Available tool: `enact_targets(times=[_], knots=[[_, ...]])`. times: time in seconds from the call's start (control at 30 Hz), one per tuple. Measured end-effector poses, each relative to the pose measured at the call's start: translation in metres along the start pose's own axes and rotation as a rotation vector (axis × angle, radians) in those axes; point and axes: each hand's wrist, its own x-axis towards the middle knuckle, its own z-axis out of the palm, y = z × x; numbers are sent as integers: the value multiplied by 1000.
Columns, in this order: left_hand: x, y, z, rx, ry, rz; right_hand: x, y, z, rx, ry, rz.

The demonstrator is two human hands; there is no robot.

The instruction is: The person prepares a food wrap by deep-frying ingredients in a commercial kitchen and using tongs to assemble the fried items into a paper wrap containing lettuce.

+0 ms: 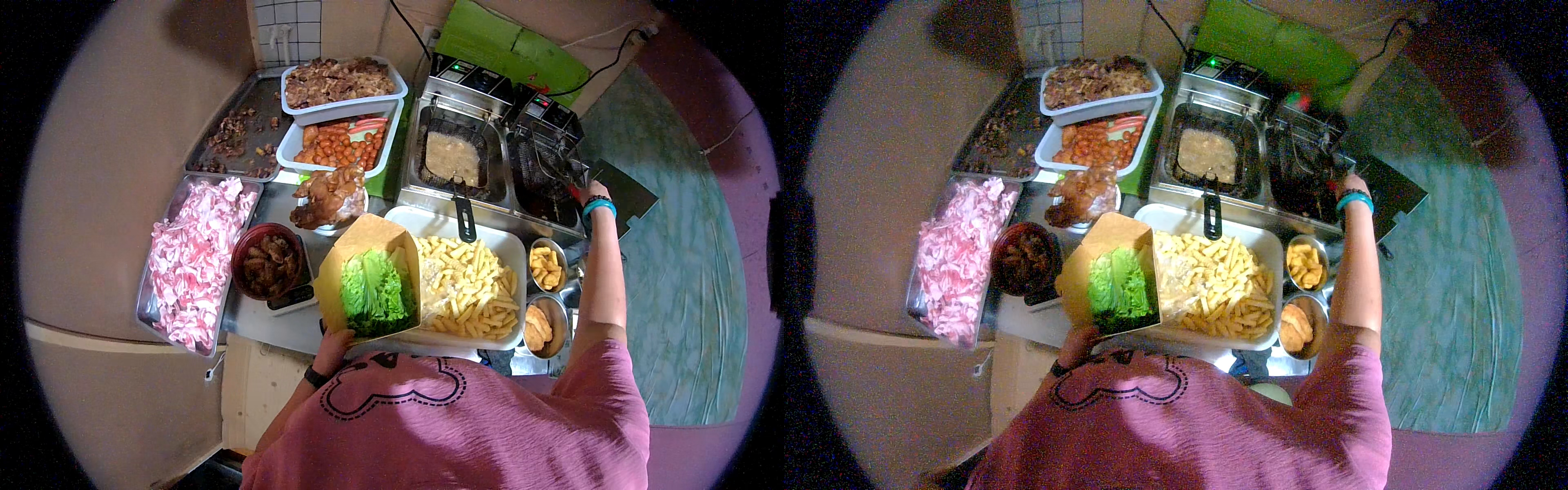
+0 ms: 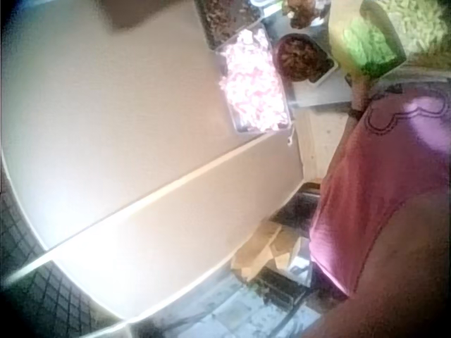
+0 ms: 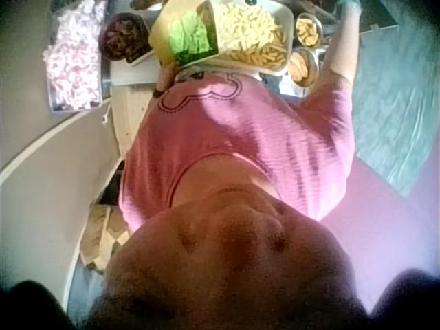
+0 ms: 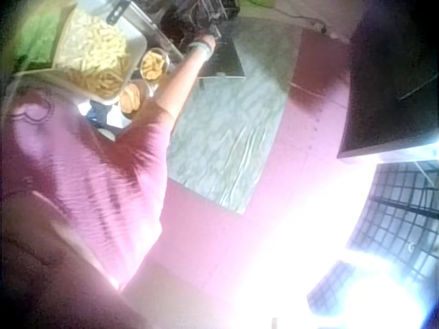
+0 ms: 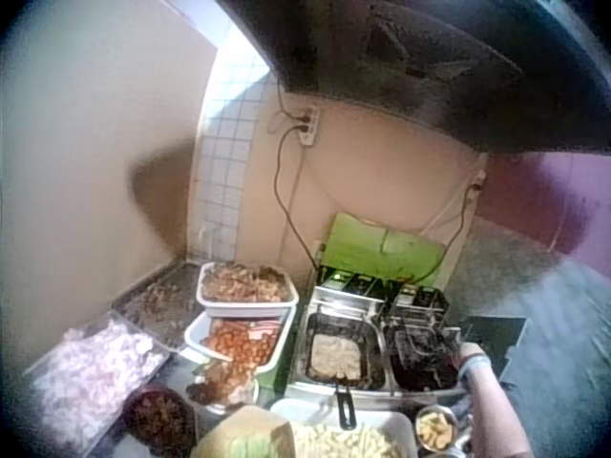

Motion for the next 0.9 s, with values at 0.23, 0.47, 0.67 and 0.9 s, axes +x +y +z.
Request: enact_targets(times=[0.23, 0.47, 0.67, 0.9], knots=[[-5, 40, -10, -696, 87, -380, -122, -90, -33, 300, 440, -436], [10, 67, -21, -974, 158, -234, -266, -125, 5, 901, -249, -474], [15, 43, -15, -650, 155, -175, -375, -177, 53, 1242, -703, -564], [0, 57, -28, -483, -27, -5, -439, -182, 28, 1512, -725, -111]])
